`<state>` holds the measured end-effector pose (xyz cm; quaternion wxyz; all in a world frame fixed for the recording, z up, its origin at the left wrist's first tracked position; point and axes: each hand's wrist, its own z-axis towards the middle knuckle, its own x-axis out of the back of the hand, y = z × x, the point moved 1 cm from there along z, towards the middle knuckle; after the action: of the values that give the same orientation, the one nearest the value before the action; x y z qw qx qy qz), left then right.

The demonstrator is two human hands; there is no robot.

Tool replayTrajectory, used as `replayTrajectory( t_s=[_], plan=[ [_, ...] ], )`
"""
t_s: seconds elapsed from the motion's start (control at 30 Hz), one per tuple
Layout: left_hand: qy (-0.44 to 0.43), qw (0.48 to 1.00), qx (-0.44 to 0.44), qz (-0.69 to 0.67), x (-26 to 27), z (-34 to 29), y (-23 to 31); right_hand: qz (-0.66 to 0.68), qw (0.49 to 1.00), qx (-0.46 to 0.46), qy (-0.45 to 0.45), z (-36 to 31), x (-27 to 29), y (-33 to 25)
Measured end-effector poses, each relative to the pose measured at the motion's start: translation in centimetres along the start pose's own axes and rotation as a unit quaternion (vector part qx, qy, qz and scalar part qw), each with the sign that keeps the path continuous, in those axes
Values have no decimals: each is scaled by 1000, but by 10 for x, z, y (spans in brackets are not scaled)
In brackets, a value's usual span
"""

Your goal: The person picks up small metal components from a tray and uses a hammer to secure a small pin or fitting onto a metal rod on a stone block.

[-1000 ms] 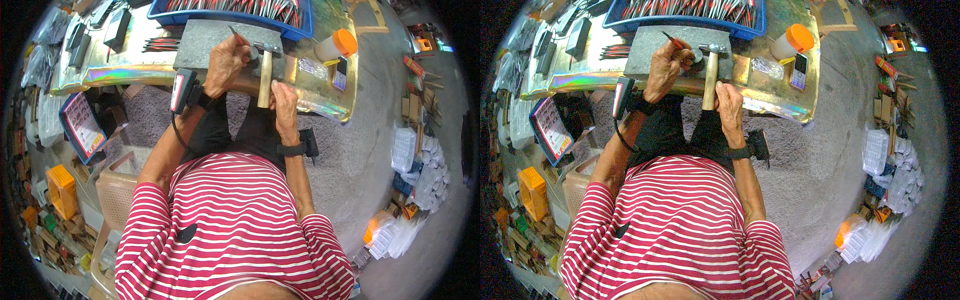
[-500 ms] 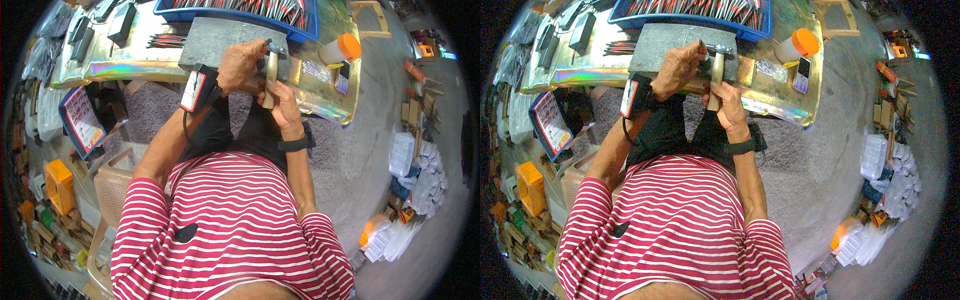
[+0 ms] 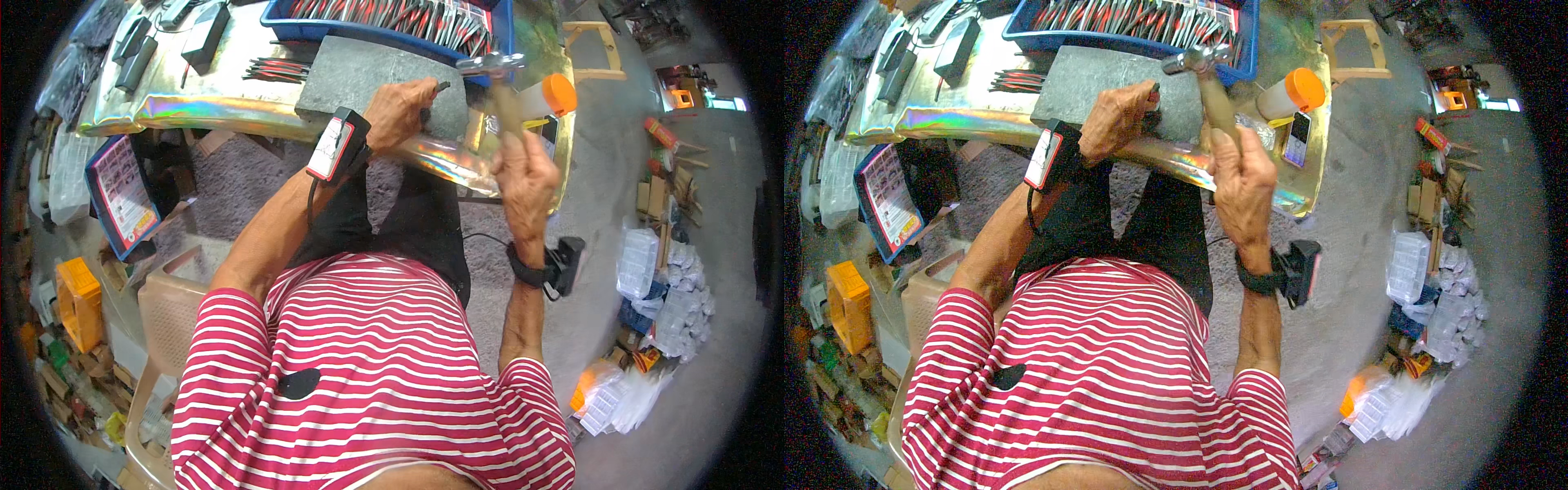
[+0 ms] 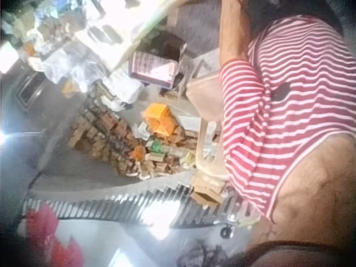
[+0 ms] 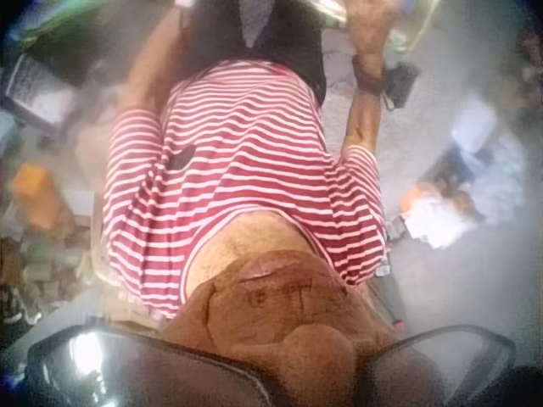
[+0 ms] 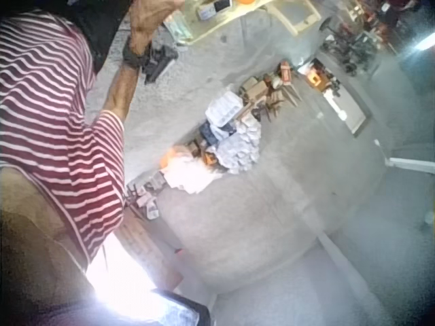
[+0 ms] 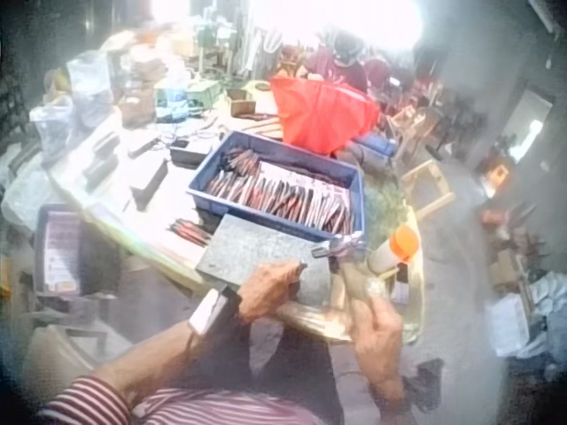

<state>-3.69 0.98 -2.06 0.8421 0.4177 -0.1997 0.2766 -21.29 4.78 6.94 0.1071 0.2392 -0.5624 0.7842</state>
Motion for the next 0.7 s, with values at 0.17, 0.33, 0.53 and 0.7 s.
replayTrajectory(
  t_s=[0.17,0.33,0.53,0.7],
  plan=[
    [-7,1000,1,7,2,-2,-3,-66,987,78,127,-7,28,-60],
    [4,1000,1,-6,0,1,-1,-351,882,314,-26,-1,16,-20],
    [-27,999,23,-19,-1,-3,-6,-180,978,105,24,2,10,-32],
    [-14,999,20,-23,-2,-2,-3,-116,980,93,133,-7,19,-44]
  ],
)
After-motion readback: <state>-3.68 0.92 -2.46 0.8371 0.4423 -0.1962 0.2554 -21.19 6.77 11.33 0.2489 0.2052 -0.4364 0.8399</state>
